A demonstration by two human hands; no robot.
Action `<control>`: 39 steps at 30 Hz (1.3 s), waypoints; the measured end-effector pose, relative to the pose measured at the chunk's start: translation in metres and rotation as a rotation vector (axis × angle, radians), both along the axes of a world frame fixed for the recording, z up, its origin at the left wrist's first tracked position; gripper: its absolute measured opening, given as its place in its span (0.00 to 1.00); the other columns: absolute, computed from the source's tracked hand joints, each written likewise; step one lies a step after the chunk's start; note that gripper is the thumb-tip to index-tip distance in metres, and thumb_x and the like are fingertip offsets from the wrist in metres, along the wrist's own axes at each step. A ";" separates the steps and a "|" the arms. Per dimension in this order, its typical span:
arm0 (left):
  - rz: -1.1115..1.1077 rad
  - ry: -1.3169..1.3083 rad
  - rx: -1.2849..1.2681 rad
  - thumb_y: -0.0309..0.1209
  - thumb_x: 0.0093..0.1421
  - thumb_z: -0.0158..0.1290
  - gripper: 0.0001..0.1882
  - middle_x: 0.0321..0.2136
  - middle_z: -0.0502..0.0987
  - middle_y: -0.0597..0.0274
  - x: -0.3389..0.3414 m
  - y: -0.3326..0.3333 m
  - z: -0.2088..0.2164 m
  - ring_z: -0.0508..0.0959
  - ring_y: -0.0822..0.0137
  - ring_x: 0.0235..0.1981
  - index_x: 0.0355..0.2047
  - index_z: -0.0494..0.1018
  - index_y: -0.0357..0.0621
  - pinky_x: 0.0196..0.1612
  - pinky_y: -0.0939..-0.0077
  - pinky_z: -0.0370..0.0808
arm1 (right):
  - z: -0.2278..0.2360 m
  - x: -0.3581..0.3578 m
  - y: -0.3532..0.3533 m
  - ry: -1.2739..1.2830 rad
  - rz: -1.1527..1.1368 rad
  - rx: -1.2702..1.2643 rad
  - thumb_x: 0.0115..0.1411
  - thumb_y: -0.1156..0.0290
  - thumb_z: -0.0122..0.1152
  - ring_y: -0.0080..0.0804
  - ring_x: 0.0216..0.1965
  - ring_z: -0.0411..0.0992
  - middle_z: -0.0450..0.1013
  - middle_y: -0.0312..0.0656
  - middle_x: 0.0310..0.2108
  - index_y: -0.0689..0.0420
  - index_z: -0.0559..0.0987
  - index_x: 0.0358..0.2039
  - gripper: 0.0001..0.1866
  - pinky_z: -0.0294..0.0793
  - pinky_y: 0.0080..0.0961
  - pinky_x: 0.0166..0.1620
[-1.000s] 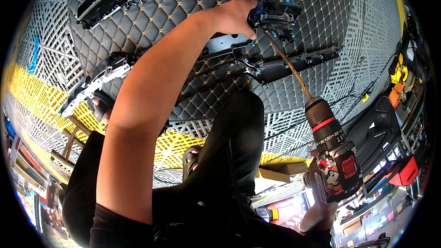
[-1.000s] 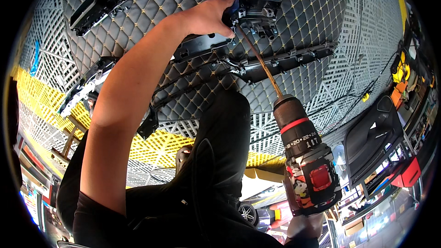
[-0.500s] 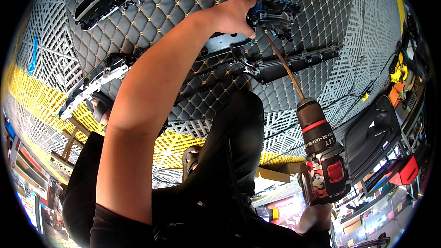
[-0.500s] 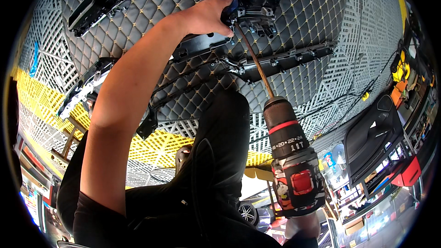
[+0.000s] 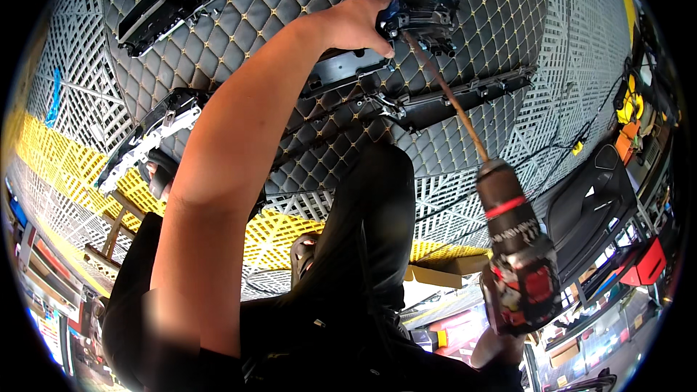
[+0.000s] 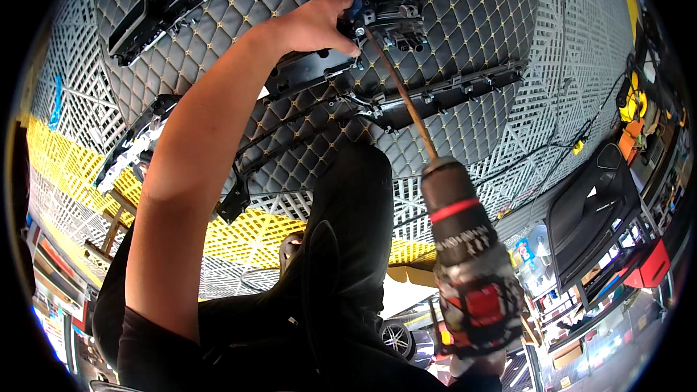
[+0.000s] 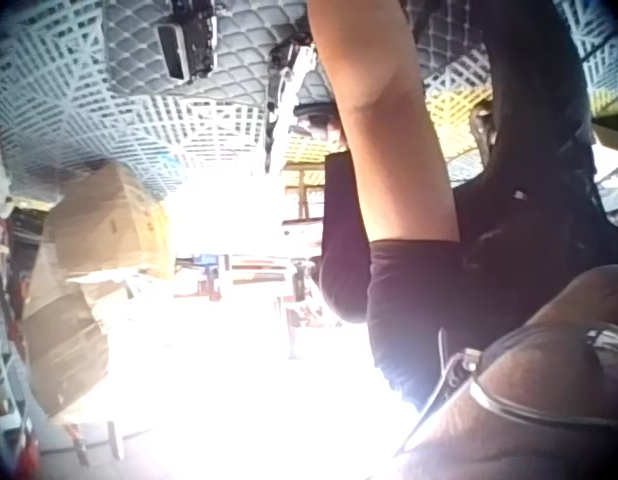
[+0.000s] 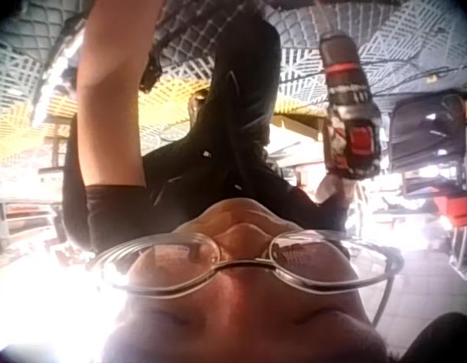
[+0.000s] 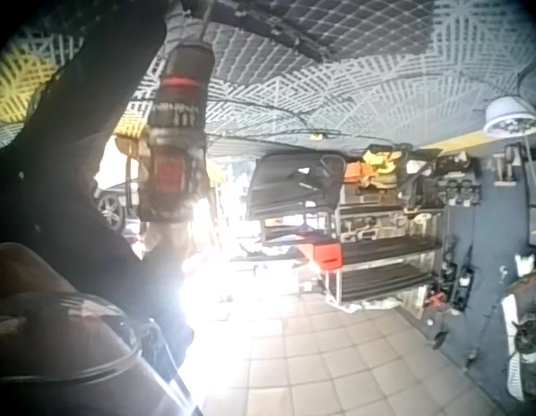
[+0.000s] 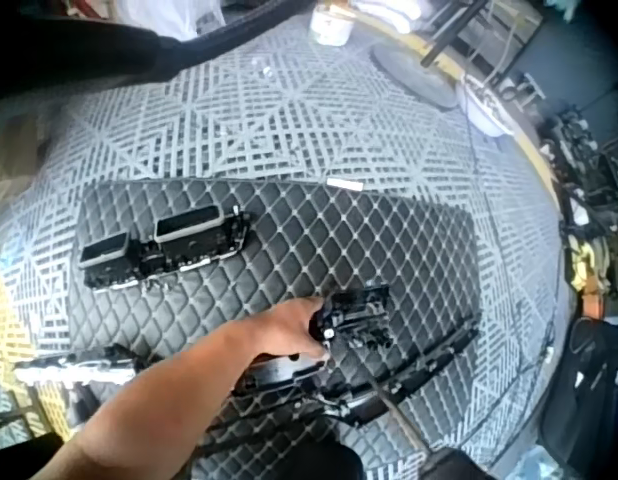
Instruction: The person assembles various plastic car interior trim pieces by hand, including air vents, and uses an electric drill to secure the components together.
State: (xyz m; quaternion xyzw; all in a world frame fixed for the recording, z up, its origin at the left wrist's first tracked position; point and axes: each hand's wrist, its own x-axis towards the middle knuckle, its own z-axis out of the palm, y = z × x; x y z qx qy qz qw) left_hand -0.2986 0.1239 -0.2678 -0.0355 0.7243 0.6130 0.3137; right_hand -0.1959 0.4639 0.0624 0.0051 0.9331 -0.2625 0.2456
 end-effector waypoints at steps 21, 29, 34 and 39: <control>0.252 0.225 -0.164 0.38 0.58 0.65 0.36 0.54 0.76 0.54 0.028 -0.024 -0.006 0.75 0.63 0.55 0.64 0.65 0.39 0.58 0.71 0.72 | -0.050 0.218 0.166 0.104 1.827 1.437 0.64 0.63 0.53 0.24 0.21 0.64 0.64 0.31 0.20 0.47 0.74 0.26 0.09 0.67 0.25 0.26; 0.977 0.345 -0.624 0.33 0.66 0.57 0.11 0.31 0.80 0.64 0.194 -0.038 0.068 0.77 0.75 0.31 0.42 0.77 0.37 0.37 0.80 0.74 | -0.075 0.211 0.153 -0.400 0.469 0.408 0.64 0.61 0.55 0.26 0.24 0.67 0.67 0.34 0.24 0.50 0.72 0.35 0.08 0.67 0.26 0.27; 0.951 0.219 -0.857 0.30 0.64 0.58 0.07 0.28 0.78 0.56 0.275 -0.030 0.059 0.79 0.63 0.27 0.36 0.77 0.39 0.33 0.72 0.75 | -0.124 0.244 0.192 -0.885 -0.178 -0.397 0.68 0.57 0.50 0.31 0.40 0.74 0.74 0.37 0.37 0.51 0.74 0.48 0.15 0.76 0.30 0.42; 0.801 0.492 -1.155 0.29 0.57 0.60 0.11 0.39 0.77 0.54 0.258 -0.086 0.047 0.75 0.49 0.44 0.41 0.77 0.44 0.49 0.58 0.71 | -0.126 0.246 0.136 -1.094 -1.205 -1.605 0.68 0.51 0.51 0.36 0.42 0.74 0.73 0.40 0.44 0.54 0.71 0.54 0.22 0.77 0.28 0.44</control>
